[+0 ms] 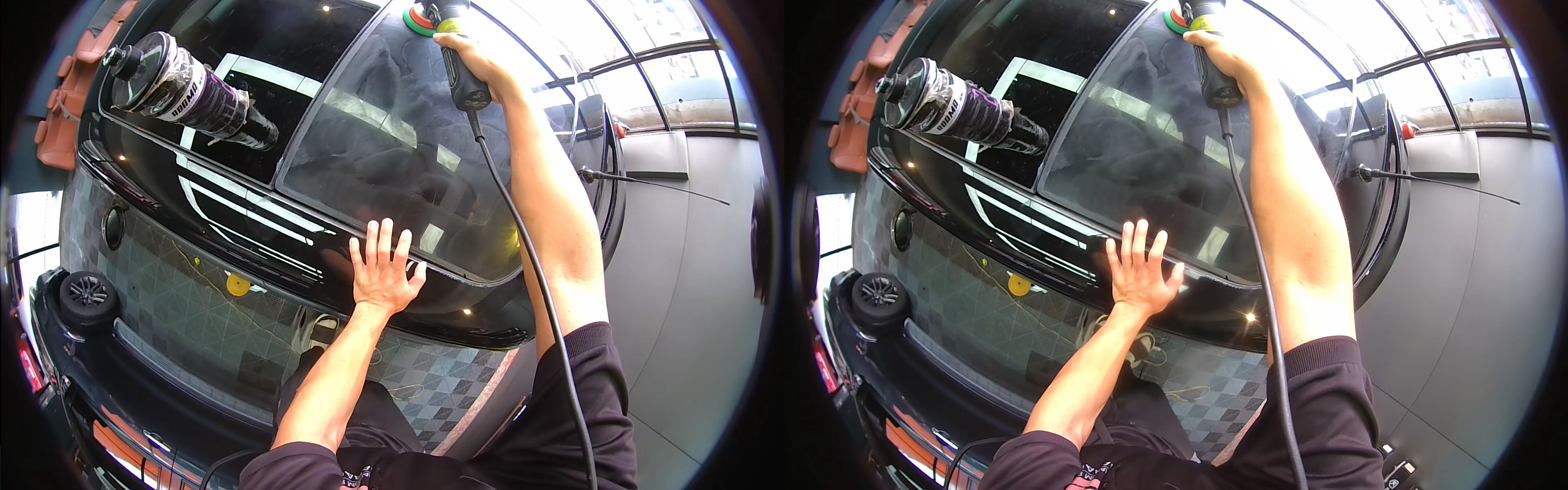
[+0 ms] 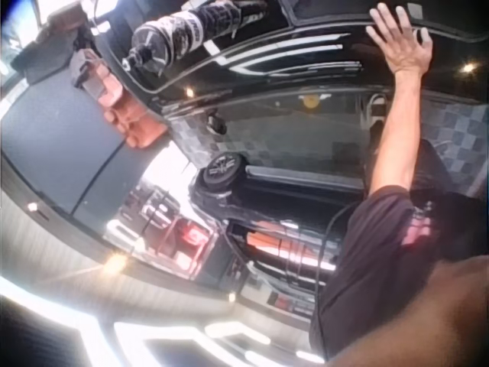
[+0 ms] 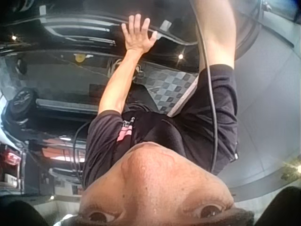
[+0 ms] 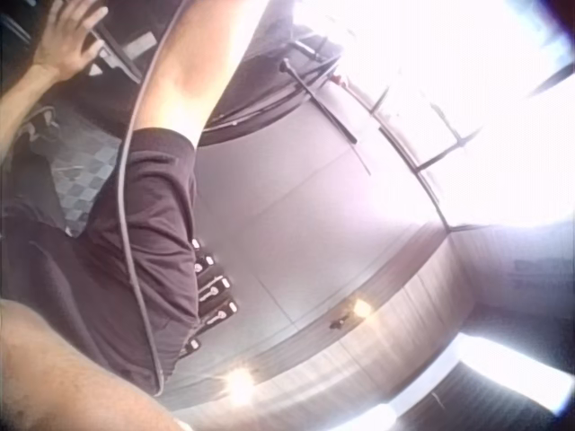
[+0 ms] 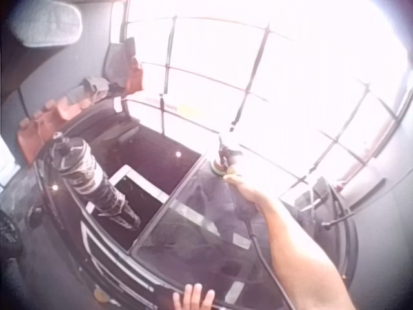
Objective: The person applies a liquid compound from a bottle onto a green polishing pad attached to a rotary polisher. They then use the polisher to work on the rear windshield of a black car, moving the tool across the glass surface while holding the car with their other hand.
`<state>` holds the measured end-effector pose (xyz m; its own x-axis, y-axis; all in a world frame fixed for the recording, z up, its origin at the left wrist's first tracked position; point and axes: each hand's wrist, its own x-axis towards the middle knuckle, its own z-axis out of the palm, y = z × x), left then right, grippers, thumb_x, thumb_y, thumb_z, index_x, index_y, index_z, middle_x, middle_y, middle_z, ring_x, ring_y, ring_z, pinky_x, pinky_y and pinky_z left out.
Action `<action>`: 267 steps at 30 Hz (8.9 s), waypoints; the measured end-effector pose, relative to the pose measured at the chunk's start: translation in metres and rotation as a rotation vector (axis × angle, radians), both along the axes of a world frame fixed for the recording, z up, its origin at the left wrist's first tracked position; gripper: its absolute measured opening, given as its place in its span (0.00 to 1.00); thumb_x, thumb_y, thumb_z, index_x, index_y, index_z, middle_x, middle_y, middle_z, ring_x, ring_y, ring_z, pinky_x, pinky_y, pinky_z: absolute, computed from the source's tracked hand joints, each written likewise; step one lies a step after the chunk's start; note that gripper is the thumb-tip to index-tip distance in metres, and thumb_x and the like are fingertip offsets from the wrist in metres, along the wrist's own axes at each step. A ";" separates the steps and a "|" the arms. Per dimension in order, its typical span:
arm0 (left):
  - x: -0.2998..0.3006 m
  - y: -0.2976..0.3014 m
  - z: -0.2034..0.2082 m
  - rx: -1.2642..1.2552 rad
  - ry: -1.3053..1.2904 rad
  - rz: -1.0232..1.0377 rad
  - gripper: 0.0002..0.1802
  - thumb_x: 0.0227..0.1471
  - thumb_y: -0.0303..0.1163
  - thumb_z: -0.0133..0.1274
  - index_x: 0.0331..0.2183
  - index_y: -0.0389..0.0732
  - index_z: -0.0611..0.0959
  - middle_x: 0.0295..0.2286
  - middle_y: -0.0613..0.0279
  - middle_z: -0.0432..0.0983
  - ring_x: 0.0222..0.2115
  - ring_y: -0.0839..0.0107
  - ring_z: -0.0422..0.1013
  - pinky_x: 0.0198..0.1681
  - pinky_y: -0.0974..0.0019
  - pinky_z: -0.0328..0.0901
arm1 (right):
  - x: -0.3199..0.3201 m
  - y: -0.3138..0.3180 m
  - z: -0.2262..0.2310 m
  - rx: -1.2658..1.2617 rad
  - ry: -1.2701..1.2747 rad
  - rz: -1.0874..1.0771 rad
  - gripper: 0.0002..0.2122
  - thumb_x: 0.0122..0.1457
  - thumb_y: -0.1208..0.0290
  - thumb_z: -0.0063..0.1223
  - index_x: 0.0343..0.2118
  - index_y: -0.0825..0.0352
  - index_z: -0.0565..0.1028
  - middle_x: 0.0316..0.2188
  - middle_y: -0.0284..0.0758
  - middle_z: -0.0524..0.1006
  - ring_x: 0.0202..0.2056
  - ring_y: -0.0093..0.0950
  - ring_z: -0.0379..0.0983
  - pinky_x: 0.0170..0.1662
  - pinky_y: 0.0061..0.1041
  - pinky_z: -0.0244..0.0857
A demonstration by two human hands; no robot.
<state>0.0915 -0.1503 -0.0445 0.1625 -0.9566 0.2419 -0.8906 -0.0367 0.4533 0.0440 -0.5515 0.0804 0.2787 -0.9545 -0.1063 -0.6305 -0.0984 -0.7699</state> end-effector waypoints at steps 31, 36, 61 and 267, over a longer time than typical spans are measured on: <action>-0.001 -0.001 0.000 -0.010 0.015 -0.002 0.44 0.50 0.52 0.62 0.64 0.48 0.67 0.68 0.46 0.53 0.71 0.45 0.48 0.70 0.32 0.39 | 0.021 0.014 0.018 0.041 0.046 -0.001 0.29 0.55 0.48 0.68 0.49 0.68 0.75 0.25 0.34 0.75 0.19 0.24 0.73 0.22 0.26 0.70; -0.001 -0.002 0.000 -0.009 0.013 0.000 0.44 0.50 0.52 0.62 0.64 0.48 0.67 0.68 0.46 0.53 0.71 0.45 0.48 0.70 0.31 0.39 | 0.012 0.017 0.019 0.048 0.048 -0.022 0.29 0.54 0.48 0.68 0.49 0.68 0.75 0.25 0.35 0.75 0.19 0.24 0.73 0.22 0.27 0.70; 0.000 -0.002 0.005 0.003 -0.010 -0.016 0.41 0.51 0.52 0.61 0.62 0.48 0.68 0.68 0.46 0.54 0.70 0.44 0.48 0.68 0.29 0.43 | -0.029 0.012 0.003 -0.100 0.097 -0.039 0.28 0.54 0.48 0.68 0.48 0.68 0.77 0.29 0.37 0.77 0.25 0.28 0.74 0.28 0.33 0.69; 0.004 -0.002 0.007 0.023 -0.160 -0.024 0.41 0.54 0.49 0.59 0.64 0.45 0.66 0.68 0.45 0.51 0.71 0.44 0.45 0.70 0.31 0.41 | -0.242 0.092 0.008 0.311 -0.072 -0.527 0.26 0.53 0.51 0.70 0.45 0.71 0.79 0.28 0.34 0.81 0.21 0.25 0.77 0.25 0.28 0.74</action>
<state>0.0951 -0.1524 -0.0372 0.1012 -0.9653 0.2408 -0.9520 -0.0237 0.3052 -0.1985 -0.4597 0.0881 -0.2057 -0.8932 -0.3999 -0.4786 0.4483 -0.7550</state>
